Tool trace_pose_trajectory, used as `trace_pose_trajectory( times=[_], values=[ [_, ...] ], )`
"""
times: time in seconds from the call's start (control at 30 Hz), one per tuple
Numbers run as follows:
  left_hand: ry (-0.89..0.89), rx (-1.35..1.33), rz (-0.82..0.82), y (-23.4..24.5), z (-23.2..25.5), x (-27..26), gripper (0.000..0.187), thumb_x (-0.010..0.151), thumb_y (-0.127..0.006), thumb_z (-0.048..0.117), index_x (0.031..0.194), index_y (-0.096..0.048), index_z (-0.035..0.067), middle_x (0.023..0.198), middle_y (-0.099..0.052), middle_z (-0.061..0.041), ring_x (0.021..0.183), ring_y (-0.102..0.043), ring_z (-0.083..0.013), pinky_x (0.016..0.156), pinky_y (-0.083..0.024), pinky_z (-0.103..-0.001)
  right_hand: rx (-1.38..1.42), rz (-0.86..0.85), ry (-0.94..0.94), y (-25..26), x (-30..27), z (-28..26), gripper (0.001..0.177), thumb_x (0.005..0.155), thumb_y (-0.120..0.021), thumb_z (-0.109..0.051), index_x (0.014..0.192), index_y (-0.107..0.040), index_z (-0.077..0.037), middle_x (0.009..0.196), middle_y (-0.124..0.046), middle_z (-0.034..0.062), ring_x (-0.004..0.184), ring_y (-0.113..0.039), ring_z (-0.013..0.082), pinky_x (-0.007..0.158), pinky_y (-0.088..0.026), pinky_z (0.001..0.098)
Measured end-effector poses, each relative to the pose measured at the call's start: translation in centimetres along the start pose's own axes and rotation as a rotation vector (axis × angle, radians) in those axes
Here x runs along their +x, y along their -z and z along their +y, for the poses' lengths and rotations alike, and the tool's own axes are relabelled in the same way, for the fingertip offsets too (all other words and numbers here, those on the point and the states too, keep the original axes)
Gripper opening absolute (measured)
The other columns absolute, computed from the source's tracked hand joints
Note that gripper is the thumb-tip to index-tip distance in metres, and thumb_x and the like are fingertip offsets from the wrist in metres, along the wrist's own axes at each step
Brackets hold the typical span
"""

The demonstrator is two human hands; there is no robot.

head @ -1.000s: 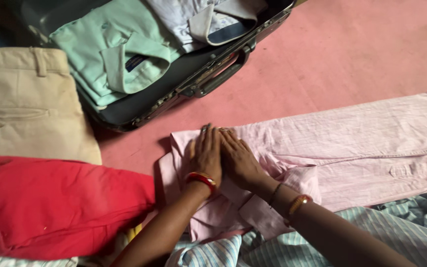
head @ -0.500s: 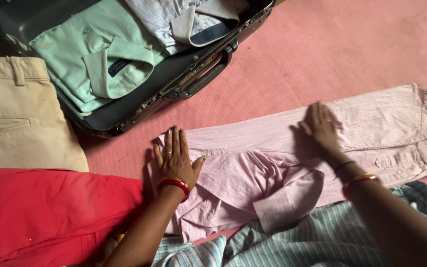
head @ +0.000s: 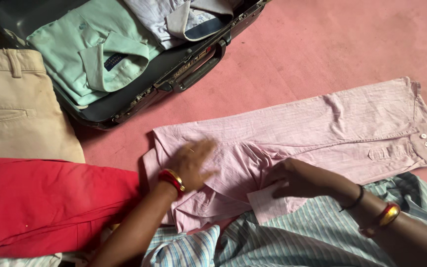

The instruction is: The person spreads a pink shirt on a mat, folds the sleeves and sides inward, folds the bottom up to the collar, and places the folded shirt into a suitcase.

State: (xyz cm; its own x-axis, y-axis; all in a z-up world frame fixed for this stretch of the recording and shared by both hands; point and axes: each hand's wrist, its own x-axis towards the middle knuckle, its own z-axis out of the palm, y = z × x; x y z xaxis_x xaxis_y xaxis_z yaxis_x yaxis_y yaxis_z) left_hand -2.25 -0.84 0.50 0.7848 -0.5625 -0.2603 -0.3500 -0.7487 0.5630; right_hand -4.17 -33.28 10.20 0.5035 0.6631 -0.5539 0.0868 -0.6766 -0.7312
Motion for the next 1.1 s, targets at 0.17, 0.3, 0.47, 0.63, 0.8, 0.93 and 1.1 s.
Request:
trace_pose_trajectory(
  times=[0.17,0.3,0.47,0.63,0.8,0.93,1.1],
  values=[
    [-0.337,0.032,0.192,-2.6,0.4,-0.3,0.082,0.078,-0.073,0.065,0.140,-0.058,0.013,0.147,-0.054,-0.015,0.142,-0.040,-0.0411,0.115,-0.032,-0.053,0.016,0.325,0.006,7.0,-3.5,6.1,0.014,0.085,-0.079,-0.002,0.096,-0.074,0.004,0.105,-0.067,0.0142,0.091,-0.062,0.0273,0.086,-0.062,0.0411],
    [-0.329,0.059,0.254,-3.2,-0.9,0.0,0.069,0.077,-0.077,0.066,0.095,-0.071,0.000,0.135,-0.059,-0.031,0.128,-0.054,-0.0457,0.104,-0.042,-0.050,1.098,0.612,0.339,11.9,-8.5,10.5,0.012,0.104,-0.065,-0.007,0.107,-0.069,0.004,0.117,-0.072,0.0163,0.113,-0.067,0.0284,0.104,-0.050,0.0447],
    [-0.241,-0.166,0.343,-3.2,-0.9,0.6,0.021,0.095,-0.063,0.020,0.083,-0.064,0.002,0.090,-0.067,-0.020,0.097,-0.068,-0.0404,0.093,-0.053,-0.046,1.234,1.067,0.108,11.8,-12.8,14.9,0.028,0.096,-0.057,-0.009,0.123,-0.066,-0.011,0.128,-0.068,0.0035,0.127,-0.061,0.0202,0.113,-0.044,0.0452],
    [-0.048,-0.385,0.281,-0.9,-0.5,0.3,0.021,0.096,-0.062,0.016,0.087,-0.064,-0.003,0.086,-0.067,-0.020,0.078,-0.068,-0.0350,0.071,-0.053,-0.041,1.554,1.319,0.153,10.8,-16.0,21.9,0.025,0.093,-0.066,-0.014,0.116,-0.058,-0.008,0.112,-0.065,0.0068,0.117,-0.062,0.0235,0.113,-0.045,0.0463],
    [0.216,-0.614,0.241,0.6,-0.2,0.4,0.024,0.094,-0.063,0.021,0.108,-0.074,0.005,0.084,-0.078,-0.014,0.073,-0.071,-0.0273,0.070,-0.055,-0.037,1.530,1.438,0.138,11.6,-17.1,23.1,0.025,0.094,-0.064,-0.013,0.118,-0.058,-0.008,0.111,-0.065,0.0063,0.111,-0.060,0.0225,0.105,-0.045,0.0433],
    [0.048,-0.674,0.331,0.7,-1.1,0.5,0.021,0.090,-0.064,0.012,0.106,-0.074,0.001,0.100,-0.079,-0.011,0.091,-0.075,-0.0209,0.083,-0.059,-0.034,1.457,1.509,0.143,13.5,-17.5,22.9,0.025,0.095,-0.062,-0.012,0.120,-0.058,-0.009,0.111,-0.065,0.0059,0.106,-0.058,0.0217,0.099,-0.045,0.0409],
    [-0.193,-0.476,0.306,0.6,-1.4,0.1,0.007,0.082,-0.068,0.007,0.085,-0.069,0.002,0.106,-0.080,-0.011,0.100,-0.077,-0.0235,0.090,-0.059,-0.035,1.356,1.589,0.137,15.3,-18.0,23.3,0.025,0.097,-0.060,-0.011,0.122,-0.057,-0.010,0.110,-0.065,0.0053,0.100,-0.057,0.0207,0.090,-0.046,0.0379]
  ],
)
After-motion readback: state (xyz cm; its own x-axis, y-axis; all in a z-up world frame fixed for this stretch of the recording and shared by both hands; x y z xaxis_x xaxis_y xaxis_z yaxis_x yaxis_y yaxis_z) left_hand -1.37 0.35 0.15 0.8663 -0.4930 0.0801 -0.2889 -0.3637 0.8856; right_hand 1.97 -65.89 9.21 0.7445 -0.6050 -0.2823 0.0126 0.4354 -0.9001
